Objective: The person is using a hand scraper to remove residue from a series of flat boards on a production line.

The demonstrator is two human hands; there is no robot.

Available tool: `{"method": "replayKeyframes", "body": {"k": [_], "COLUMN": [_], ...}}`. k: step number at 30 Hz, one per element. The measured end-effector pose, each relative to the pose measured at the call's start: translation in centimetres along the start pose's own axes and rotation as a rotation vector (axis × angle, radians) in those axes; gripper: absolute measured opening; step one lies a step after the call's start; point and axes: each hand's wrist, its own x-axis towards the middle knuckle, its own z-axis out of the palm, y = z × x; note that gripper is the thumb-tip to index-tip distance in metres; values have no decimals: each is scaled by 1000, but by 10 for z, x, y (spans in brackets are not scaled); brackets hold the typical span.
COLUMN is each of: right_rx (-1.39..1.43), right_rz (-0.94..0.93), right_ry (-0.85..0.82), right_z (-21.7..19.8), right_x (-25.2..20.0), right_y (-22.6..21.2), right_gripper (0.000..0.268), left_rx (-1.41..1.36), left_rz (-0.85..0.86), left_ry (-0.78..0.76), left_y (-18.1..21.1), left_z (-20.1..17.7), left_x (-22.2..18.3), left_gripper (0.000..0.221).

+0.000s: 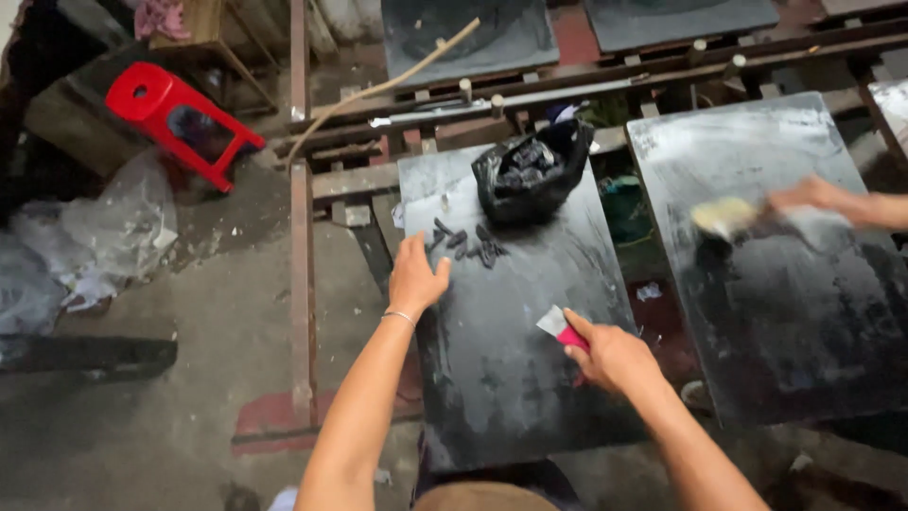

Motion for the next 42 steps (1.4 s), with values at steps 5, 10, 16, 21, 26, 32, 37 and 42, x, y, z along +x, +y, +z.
{"method": "replayKeyframes", "body": {"k": [5, 10, 16, 21, 26, 32, 37, 42], "right_rx": [-150, -293, -170, -51, 8, -36, -43, 424], "right_rz": [47, -37, -148, -89, 12, 107, 433, 429], "right_ry": [23, 9, 134, 115, 226, 672, 544, 684], "right_z": [-63, -81, -63, -67, -106, -184, -199, -174], "right_x": [105, 168, 192, 166, 117, 63, 93, 119], "right_y": [-37, -87, -128, -141, -152, -134, -95, -67], "right_gripper": [59, 52, 49, 53, 51, 58, 61, 72], "left_rx": [53, 92, 25, -31, -228, -694, -445, -192], "left_rz": [228, 436, 585, 776, 897, 882, 681, 762], "left_ry": [-46, 59, 50, 136, 200, 173, -219, -239], "left_y": [26, 28, 8, -12, 21, 131, 162, 165], "left_z": [-4, 17, 41, 46, 26, -16, 19, 46], "left_x": [57, 64, 76, 88, 111, 173, 198, 209], "left_gripper": [86, 74, 63, 35, 18, 16, 35, 47]}}
